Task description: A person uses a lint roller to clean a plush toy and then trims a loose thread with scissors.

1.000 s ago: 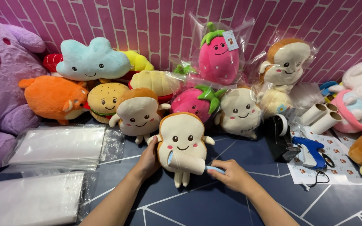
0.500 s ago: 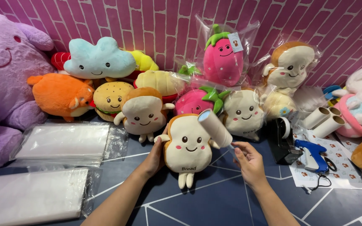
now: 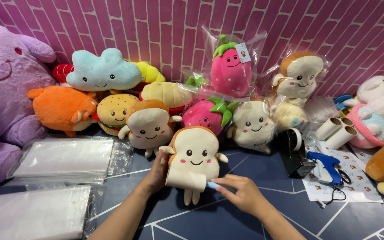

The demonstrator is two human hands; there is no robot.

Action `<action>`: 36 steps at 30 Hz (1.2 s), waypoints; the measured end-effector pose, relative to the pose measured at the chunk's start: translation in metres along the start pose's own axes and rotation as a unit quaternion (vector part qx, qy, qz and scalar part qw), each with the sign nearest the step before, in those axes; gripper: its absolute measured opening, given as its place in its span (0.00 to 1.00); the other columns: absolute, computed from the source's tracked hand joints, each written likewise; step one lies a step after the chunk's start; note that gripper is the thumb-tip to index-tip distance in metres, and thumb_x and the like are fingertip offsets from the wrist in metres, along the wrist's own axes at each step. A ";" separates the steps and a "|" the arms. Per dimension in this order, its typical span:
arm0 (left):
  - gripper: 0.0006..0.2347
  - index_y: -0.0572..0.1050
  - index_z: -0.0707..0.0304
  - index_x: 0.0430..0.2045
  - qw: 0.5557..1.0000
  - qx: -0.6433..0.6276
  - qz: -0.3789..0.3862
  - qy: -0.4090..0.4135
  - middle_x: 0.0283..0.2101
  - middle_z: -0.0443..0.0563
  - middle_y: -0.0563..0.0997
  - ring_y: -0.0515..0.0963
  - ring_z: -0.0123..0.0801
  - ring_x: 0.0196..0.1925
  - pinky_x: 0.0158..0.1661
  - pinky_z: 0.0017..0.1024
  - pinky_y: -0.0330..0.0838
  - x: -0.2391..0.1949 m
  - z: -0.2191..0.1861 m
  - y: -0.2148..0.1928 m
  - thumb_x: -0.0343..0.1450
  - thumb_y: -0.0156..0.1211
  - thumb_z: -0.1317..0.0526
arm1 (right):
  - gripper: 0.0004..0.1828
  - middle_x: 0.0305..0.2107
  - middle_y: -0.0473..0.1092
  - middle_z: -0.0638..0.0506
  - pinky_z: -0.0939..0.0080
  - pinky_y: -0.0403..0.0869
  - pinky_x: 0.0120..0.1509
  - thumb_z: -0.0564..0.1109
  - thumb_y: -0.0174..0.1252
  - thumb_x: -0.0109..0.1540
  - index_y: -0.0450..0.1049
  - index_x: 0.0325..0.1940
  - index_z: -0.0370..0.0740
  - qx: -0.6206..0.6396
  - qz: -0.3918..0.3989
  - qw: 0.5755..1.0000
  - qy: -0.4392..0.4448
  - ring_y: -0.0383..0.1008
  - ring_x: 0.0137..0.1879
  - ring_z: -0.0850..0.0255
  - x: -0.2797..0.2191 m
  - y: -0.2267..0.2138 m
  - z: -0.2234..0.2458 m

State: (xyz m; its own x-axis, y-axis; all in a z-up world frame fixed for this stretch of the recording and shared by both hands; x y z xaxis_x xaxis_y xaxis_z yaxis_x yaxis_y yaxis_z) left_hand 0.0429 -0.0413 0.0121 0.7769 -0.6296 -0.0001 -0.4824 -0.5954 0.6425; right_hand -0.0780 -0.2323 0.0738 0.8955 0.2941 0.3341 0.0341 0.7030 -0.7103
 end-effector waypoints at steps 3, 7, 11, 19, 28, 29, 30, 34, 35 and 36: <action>0.33 0.50 0.43 0.75 1.000 -0.020 -0.021 0.004 0.73 0.52 0.65 0.66 0.46 0.72 0.66 0.45 0.62 -0.001 -0.001 0.005 0.70 0.45 0.46 | 0.12 0.31 0.81 0.63 0.67 0.72 0.35 0.57 0.60 0.62 0.84 0.42 0.55 -0.045 0.043 0.997 0.036 0.78 0.31 0.66 -0.005 0.019 -0.016; 0.35 0.57 0.50 0.73 0.995 0.005 -0.091 -0.034 0.67 0.60 0.73 0.74 0.50 0.64 0.59 0.47 0.70 0.002 0.011 -0.017 0.66 0.53 0.50 | 0.13 0.14 0.71 0.62 0.63 0.65 0.30 0.60 0.70 0.55 0.78 0.25 0.54 -0.038 0.050 0.997 0.043 0.68 0.21 0.65 -0.008 0.023 -0.052; 0.25 0.71 0.70 0.58 0.990 0.008 -0.130 -0.049 0.55 0.68 0.81 0.81 0.54 0.55 0.54 0.45 0.74 0.002 0.014 -0.023 0.70 0.52 0.50 | 0.24 0.15 0.64 0.60 0.65 0.61 0.31 0.63 0.58 0.61 0.70 0.20 0.46 0.099 -0.083 0.989 0.076 0.61 0.23 0.69 -0.014 -0.007 -0.096; 0.28 0.70 0.76 0.59 0.974 0.031 -0.219 -0.045 0.49 0.71 0.80 0.82 0.54 0.48 0.48 0.50 0.78 0.005 0.012 -0.033 0.75 0.55 0.46 | 0.29 0.09 0.64 0.55 0.65 0.65 0.28 0.62 0.54 0.68 0.66 0.15 0.50 0.089 -0.140 0.969 0.180 0.61 0.22 0.67 -0.018 -0.012 -0.149; 0.21 0.75 0.63 0.54 0.970 0.019 -0.236 -0.060 0.55 0.64 0.83 0.80 0.47 0.57 0.56 0.40 0.72 -0.003 0.008 -0.027 0.77 0.42 0.49 | 0.29 0.14 0.59 0.61 0.63 0.58 0.33 0.67 0.55 0.64 0.63 0.18 0.48 -0.009 0.022 0.983 0.182 0.58 0.23 0.68 -0.012 0.001 -0.106; 0.21 0.74 0.64 0.56 0.969 0.013 -0.240 -0.055 0.56 0.65 0.82 0.80 0.47 0.58 0.57 0.40 0.72 -0.004 0.006 -0.026 0.78 0.42 0.49 | 0.28 0.13 0.58 0.61 0.62 0.58 0.32 0.67 0.55 0.64 0.63 0.19 0.49 -0.031 0.040 0.982 0.181 0.58 0.23 0.67 -0.012 0.005 -0.105; 0.22 0.74 0.65 0.57 0.968 0.007 -0.245 -0.050 0.57 0.66 0.81 0.79 0.47 0.59 0.59 0.40 0.71 -0.004 0.004 -0.025 0.78 0.41 0.50 | 0.28 0.13 0.57 0.60 0.61 0.58 0.32 0.67 0.56 0.64 0.62 0.19 0.49 -0.054 0.058 0.980 0.181 0.58 0.23 0.65 -0.013 0.008 -0.103; 0.24 0.74 0.67 0.60 0.957 -0.006 -0.283 -0.067 0.57 0.65 0.81 0.79 0.47 0.59 0.58 0.39 0.71 -0.008 0.002 -0.023 0.76 0.43 0.48 | 0.24 0.17 0.69 0.59 0.60 0.63 0.35 0.68 0.53 0.63 0.73 0.25 0.51 -0.086 0.084 0.980 0.161 0.69 0.27 0.62 -0.007 0.007 -0.065; 0.25 0.74 0.69 0.59 0.956 -0.015 -0.286 -0.066 0.57 0.66 0.81 0.79 0.48 0.59 0.58 0.40 0.71 -0.008 0.003 -0.024 0.76 0.43 0.48 | 0.18 0.26 0.75 0.59 0.62 0.68 0.40 0.63 0.54 0.64 0.78 0.35 0.50 -0.062 0.059 0.991 0.107 0.75 0.33 0.62 -0.004 0.006 -0.049; 0.26 0.74 0.71 0.59 0.955 -0.023 -0.290 -0.065 0.56 0.67 0.81 0.79 0.49 0.59 0.59 0.41 0.71 -0.008 0.003 -0.026 0.75 0.44 0.47 | 0.16 0.36 0.81 0.59 0.64 0.74 0.45 0.59 0.56 0.65 0.82 0.45 0.49 -0.037 0.033 0.997 0.053 0.81 0.39 0.62 -0.001 0.004 -0.032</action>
State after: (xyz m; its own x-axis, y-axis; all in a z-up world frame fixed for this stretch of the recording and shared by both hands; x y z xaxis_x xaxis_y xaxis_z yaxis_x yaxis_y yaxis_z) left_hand 0.0476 -0.0222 -0.0073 0.8494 -0.2597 -0.4594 0.0342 -0.8417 0.5389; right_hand -0.0648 -0.2511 0.0508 0.9384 0.2660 0.2205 0.0023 0.6334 -0.7738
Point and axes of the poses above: each hand's wrist, its own x-axis towards the middle knuckle, its own y-axis out of the palm, z = x × y, the point moved 8 cm from there along x, towards the middle knuckle
